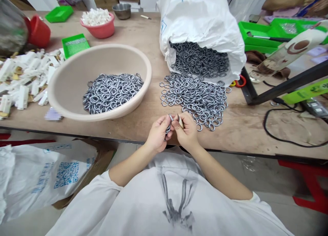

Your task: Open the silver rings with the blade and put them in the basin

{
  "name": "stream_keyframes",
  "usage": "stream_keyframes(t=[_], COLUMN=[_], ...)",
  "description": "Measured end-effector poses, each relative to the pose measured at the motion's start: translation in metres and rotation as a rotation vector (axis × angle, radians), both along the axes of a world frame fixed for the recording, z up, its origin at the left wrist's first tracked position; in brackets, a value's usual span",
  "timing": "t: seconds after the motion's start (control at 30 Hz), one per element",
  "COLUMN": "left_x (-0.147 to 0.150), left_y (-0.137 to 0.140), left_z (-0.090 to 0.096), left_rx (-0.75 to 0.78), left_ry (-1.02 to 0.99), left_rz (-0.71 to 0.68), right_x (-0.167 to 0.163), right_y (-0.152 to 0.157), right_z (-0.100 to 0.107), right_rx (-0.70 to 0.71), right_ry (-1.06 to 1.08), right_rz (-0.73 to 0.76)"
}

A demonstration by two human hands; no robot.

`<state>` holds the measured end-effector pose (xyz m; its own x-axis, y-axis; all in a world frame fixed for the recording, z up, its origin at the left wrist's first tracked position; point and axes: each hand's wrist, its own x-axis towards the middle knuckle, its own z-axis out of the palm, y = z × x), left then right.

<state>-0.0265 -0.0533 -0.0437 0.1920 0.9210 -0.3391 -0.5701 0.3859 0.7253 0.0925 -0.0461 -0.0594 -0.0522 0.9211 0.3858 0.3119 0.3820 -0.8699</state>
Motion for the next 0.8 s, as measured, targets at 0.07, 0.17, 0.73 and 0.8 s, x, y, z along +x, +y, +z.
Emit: stream_keyframes(t=[0.07, 0.17, 0.73, 0.8], left_x=[-0.001, -0.004, -0.006, -0.007], left_y=[0.000, 0.001, -0.001, 0.000], left_z=[-0.001, -0.002, 0.002, 0.003], left_rx=[0.013, 0.057, 0.056, 0.052], left_ry=[0.007, 0.013, -0.026, -0.020], left_rz=[0.001, -0.039, -0.133, -0.119], right_x=[0.001, 0.006, 0.018, 0.022], right_y=[-0.001, 0.001, 0.004, -0.002], right_z=[0.001, 0.003, 0.015, 0.019], right_rx=[-0.024, -0.160, -0.166, -0.071], right_ry=[0.007, 0.129, 0.019, -0.177], right_rz=[0.023, 0.117, 0.151, 0.159])
